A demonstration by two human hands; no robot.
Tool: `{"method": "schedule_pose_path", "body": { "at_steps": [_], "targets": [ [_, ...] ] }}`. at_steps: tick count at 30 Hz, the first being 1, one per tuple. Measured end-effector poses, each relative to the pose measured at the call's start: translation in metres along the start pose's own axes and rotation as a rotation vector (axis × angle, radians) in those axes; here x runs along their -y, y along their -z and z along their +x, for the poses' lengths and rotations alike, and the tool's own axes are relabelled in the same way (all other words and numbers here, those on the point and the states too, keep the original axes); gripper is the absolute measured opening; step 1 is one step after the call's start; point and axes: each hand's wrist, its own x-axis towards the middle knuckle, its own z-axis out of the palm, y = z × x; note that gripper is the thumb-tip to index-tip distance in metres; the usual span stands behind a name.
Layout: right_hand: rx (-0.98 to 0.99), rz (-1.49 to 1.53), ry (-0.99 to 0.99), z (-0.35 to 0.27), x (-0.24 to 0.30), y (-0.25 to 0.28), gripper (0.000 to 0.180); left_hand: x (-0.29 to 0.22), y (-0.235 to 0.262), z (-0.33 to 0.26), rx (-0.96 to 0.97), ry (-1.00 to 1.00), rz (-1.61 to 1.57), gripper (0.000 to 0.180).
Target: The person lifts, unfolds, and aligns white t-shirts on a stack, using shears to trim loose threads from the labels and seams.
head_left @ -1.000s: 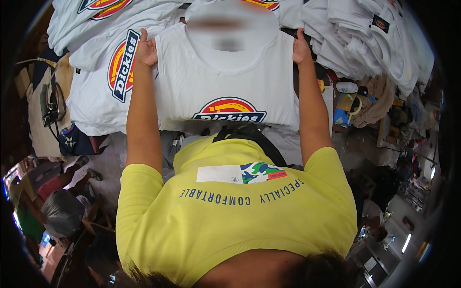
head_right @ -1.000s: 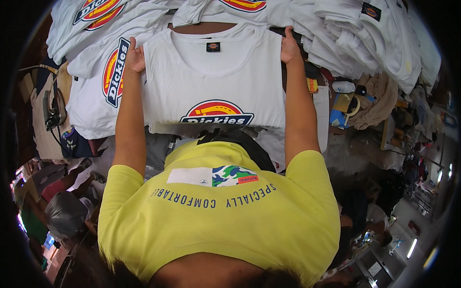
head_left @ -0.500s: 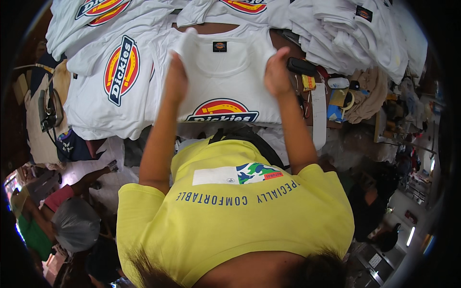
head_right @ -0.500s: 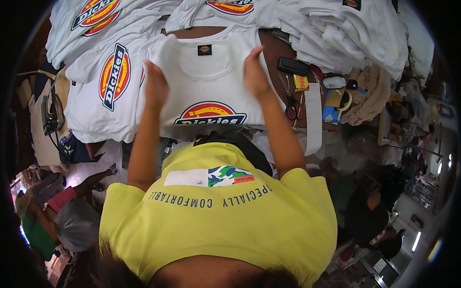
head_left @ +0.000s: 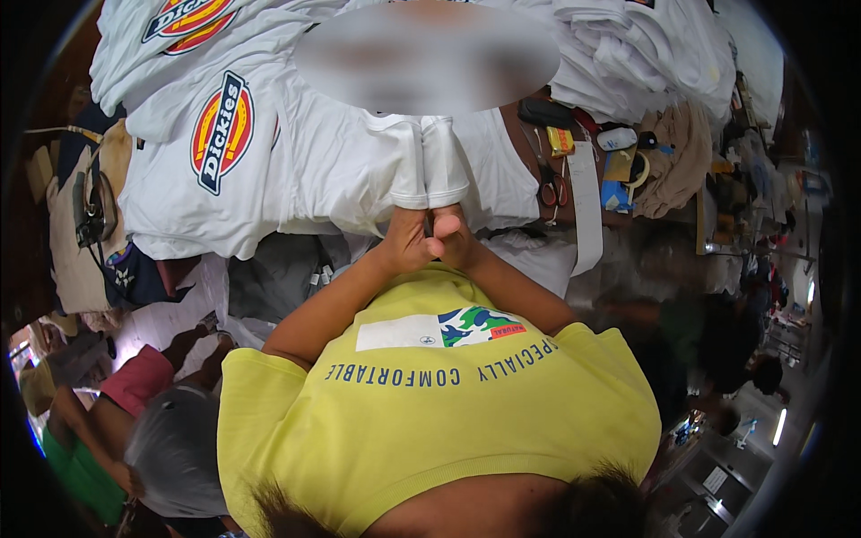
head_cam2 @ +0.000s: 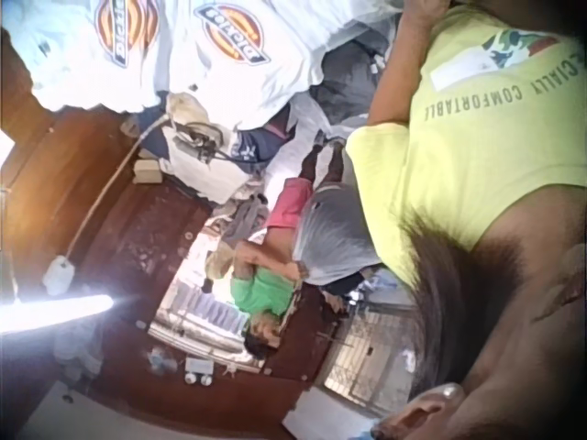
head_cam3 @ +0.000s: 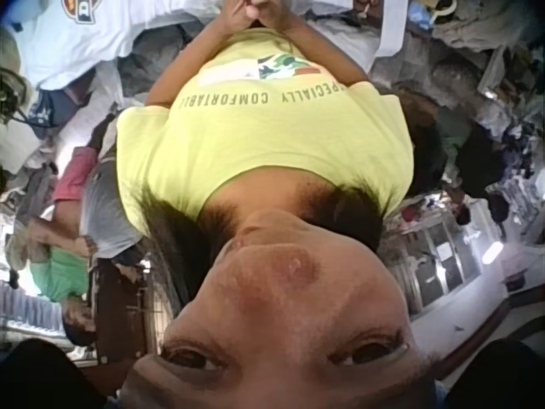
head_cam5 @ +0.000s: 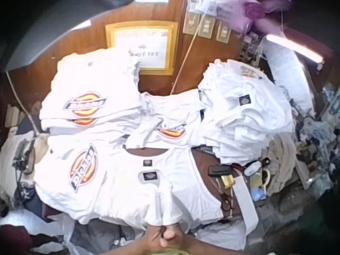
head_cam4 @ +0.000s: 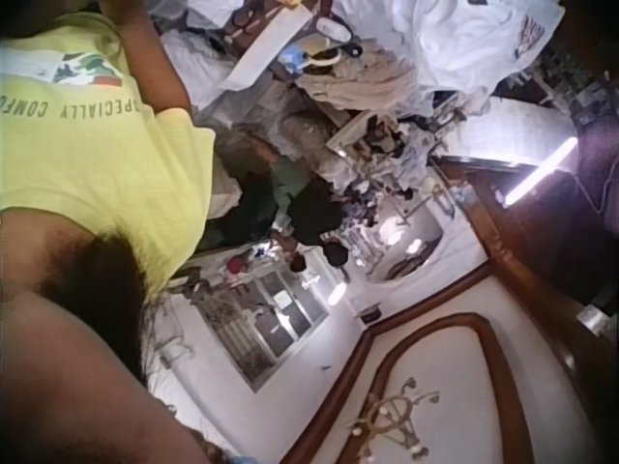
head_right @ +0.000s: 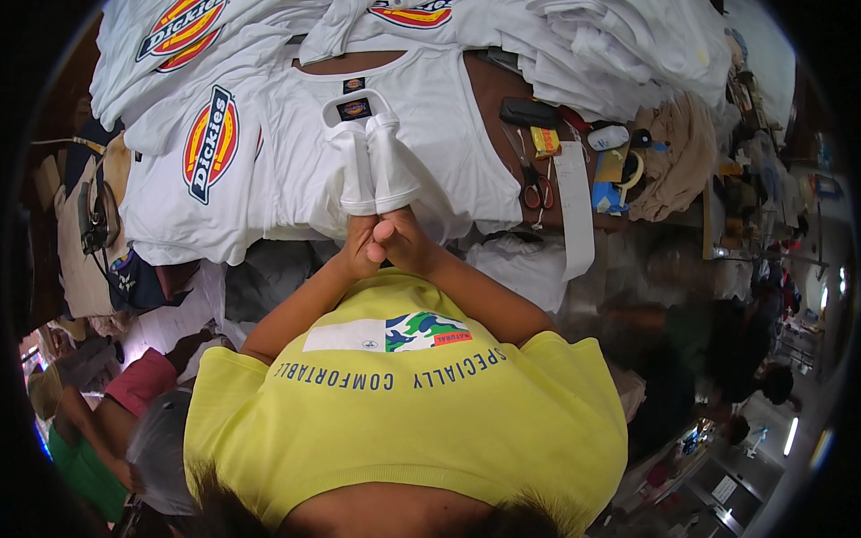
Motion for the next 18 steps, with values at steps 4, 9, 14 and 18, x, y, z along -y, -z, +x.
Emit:
{"method": "schedule_pose_path", "body": {
  "at_steps": [4, 9, 14, 18],
  "targets": [
    [-0.125, -0.030, 0.055, -0.007, 0.003, -0.009, 0.092, 0.000, -0.009, -0.003, -0.040, -0.046, 0.021, 0.106],
    [-0.309, -0.044, 0.120, 0.000, 0.033, -0.012, 0.082, -0.016, -0.010, -0.001, -0.058, 0.063, -0.027, 0.101],
    [-0.203, -0.228, -0.500, -0.014, 0.097, 0.078, 0.030, -0.065, 0.079, -0.014, -0.423, 0.105, -0.242, 0.012],
    [-0.247, -0.038, 0.001, -0.071, 0.189, 0.166, 0.028, -0.209, 0.150, -0.022, -0.638, -0.112, -0.334, 0.022]
  ]
}}
